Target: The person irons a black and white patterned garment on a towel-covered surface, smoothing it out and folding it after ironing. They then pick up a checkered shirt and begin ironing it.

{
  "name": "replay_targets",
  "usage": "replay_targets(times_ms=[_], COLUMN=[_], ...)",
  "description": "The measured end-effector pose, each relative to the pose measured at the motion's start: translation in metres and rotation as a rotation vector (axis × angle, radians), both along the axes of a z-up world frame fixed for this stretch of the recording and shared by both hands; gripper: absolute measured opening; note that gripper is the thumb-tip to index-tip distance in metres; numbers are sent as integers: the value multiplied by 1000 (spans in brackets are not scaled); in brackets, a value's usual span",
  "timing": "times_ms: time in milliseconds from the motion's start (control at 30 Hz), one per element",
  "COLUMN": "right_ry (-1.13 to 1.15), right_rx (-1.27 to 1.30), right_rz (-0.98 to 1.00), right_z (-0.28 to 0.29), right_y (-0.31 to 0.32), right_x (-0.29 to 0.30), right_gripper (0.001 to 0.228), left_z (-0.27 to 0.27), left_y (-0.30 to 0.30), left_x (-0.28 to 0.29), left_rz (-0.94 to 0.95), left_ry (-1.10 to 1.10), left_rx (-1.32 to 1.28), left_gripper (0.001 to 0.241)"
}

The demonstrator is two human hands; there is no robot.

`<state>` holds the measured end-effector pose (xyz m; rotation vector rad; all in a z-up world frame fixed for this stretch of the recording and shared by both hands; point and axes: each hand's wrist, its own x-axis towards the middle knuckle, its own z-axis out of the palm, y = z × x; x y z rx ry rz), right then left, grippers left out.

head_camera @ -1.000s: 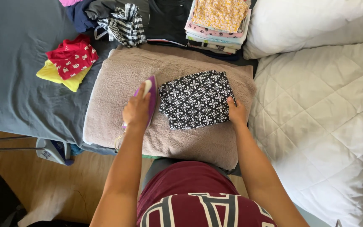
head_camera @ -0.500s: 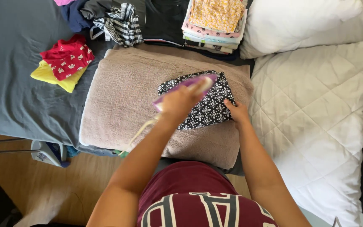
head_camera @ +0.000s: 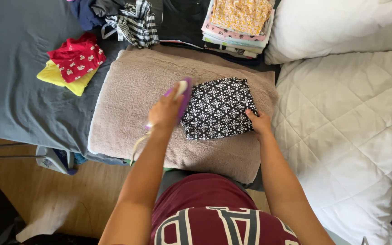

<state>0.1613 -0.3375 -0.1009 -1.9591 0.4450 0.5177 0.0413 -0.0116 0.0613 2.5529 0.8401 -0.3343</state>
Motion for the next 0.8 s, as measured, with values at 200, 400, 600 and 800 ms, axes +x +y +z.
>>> replay_targets(times_ms=[200,400,600,800], right_ry=[-32,250,271,69], right_rx=[76,801,1022,1073], right_rz=[-241,-576,-448,-190], right_z=[-25,66,25,159], right_y=[-9,50,56,82], right_x=[-7,-91,-74,-52], right_gripper=[72,95,49,41], left_z=[-30,-40,-45,-46], left_y=[69,64,68,67], left_x=[-45,-48,-51,-55], left_rz=[162,153,144,175], left_ry=[48,-12,-54,-95], left_rx=[137,183,157,144], left_gripper=[50,51,51,50])
